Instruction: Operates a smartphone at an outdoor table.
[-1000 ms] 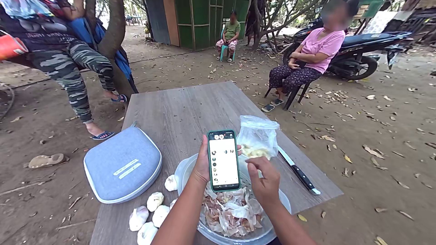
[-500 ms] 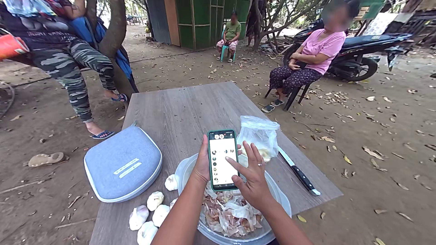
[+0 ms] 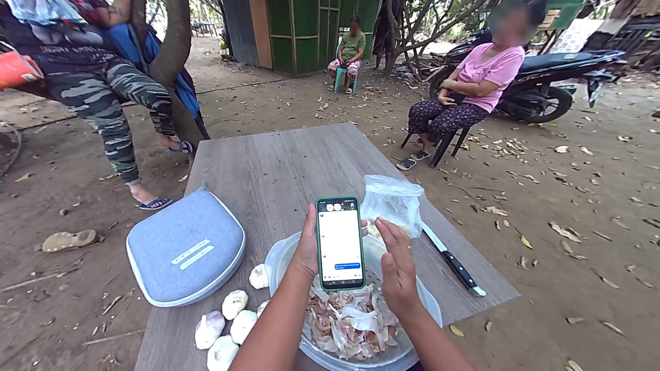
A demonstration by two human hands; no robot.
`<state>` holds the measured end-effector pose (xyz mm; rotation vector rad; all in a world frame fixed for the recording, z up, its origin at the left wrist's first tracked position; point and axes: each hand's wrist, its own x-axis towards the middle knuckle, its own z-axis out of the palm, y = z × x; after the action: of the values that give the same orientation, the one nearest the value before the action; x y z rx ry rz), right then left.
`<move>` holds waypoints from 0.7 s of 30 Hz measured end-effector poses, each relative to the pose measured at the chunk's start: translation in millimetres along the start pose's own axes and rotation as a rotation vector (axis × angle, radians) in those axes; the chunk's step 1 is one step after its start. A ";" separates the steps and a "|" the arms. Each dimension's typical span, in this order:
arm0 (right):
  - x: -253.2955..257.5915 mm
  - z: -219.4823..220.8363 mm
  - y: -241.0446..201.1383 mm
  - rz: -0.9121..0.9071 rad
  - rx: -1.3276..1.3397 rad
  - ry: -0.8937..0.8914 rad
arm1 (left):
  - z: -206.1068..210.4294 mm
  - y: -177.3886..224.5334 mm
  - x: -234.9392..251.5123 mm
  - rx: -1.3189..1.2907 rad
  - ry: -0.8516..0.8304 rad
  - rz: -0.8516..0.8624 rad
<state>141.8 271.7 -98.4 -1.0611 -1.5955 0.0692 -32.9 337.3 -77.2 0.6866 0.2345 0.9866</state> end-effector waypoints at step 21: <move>-1.3 7.8 -4.0 0.139 -0.203 -0.217 | 12.0 -1.6 -2.0 0.063 0.044 -0.086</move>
<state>133.2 272.3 -99.8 -1.3600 -1.7486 0.1214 -27.2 329.9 -69.2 0.7074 0.3319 0.9156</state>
